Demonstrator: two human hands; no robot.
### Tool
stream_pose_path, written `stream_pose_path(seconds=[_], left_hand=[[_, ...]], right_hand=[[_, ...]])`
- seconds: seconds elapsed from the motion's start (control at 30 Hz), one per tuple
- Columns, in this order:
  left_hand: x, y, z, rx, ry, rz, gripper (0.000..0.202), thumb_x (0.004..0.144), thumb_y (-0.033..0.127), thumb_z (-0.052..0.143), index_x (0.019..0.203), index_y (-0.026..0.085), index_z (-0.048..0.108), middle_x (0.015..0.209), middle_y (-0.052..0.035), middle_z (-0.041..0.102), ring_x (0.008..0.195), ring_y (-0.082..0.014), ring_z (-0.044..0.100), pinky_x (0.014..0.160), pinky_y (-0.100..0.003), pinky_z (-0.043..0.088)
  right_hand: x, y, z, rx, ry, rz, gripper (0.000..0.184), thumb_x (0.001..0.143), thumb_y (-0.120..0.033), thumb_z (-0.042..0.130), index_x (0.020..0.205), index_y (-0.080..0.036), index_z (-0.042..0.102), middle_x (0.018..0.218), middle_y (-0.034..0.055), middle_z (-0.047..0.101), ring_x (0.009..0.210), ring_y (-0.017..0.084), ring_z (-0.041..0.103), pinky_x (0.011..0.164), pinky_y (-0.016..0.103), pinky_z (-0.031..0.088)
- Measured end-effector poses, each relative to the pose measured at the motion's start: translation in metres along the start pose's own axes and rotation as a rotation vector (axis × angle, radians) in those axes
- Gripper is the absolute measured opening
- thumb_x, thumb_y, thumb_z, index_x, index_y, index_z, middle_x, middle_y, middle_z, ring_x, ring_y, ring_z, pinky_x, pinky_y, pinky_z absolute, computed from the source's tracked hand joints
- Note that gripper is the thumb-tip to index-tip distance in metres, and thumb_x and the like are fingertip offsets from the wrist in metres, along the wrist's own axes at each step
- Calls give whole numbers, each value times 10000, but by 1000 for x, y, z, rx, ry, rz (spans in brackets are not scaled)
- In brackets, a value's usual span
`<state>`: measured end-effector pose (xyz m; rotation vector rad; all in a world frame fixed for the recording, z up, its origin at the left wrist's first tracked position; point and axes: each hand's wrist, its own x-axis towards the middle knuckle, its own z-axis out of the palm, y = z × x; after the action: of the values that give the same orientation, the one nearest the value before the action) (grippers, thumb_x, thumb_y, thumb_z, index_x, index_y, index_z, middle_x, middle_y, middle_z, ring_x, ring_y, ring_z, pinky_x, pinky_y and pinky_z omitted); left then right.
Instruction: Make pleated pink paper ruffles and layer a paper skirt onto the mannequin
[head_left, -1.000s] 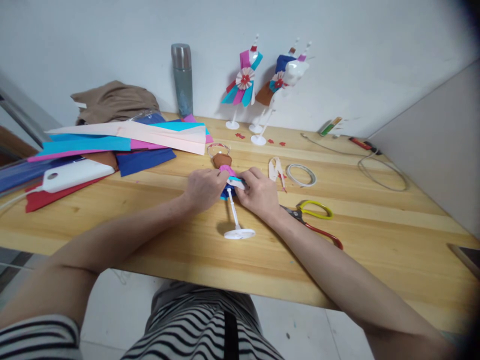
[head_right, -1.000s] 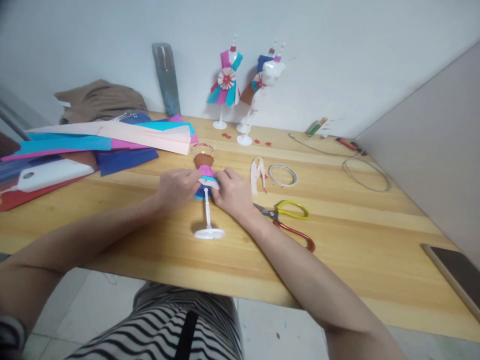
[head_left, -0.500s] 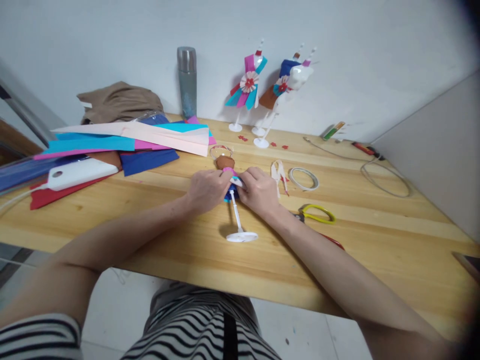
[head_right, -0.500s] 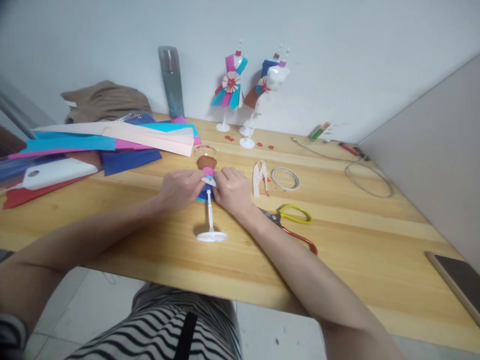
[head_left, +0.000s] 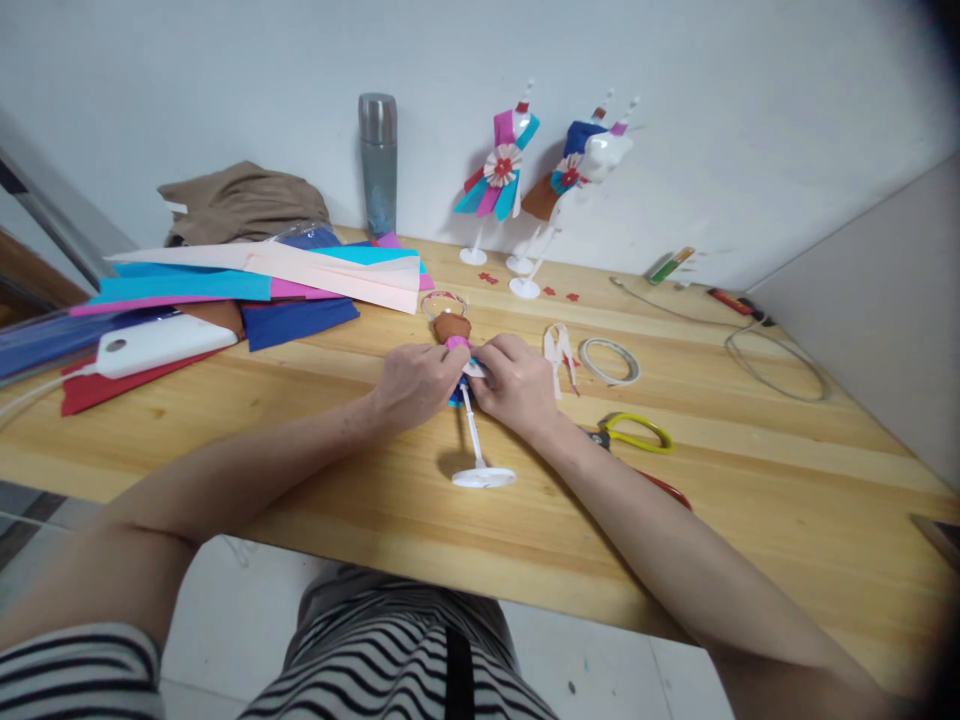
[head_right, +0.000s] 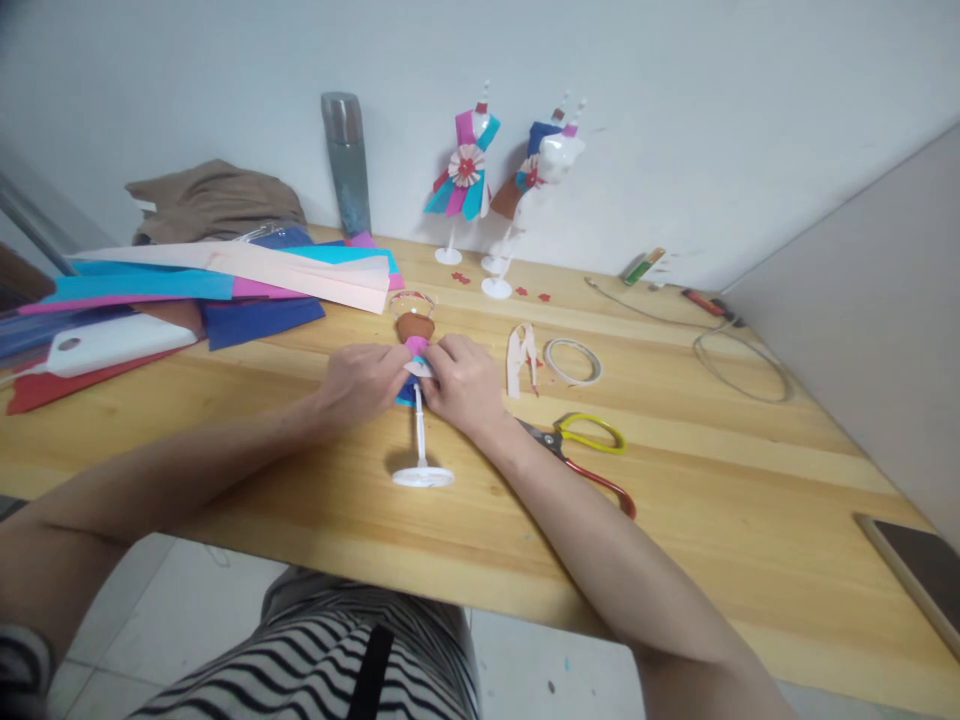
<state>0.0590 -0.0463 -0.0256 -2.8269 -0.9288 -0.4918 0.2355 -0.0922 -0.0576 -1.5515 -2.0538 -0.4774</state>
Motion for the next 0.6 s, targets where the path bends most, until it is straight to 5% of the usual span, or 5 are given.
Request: stream_pose_path(seconds=[0.33,0.6], left_hand=[[0,2,2,-51,-21,-116,208,958,231,423,929,174,621,817,-86,704,755,-213,661,584,-293,364],[-3,4,-2,-33,-39,-92,224,974,216,393,991,174,613,860,-95,711,774,-224,666,591,-310,370]], right_hand=[[1,5,9,11,65,-26,299,948,-258,434,770,-183,662,730,96,604,716,219,528,637,330,369],[-1,4,4,28,58,-25,259,936,-265,461,940,-184,706,787,94,654,760,226,572,667,330,407]])
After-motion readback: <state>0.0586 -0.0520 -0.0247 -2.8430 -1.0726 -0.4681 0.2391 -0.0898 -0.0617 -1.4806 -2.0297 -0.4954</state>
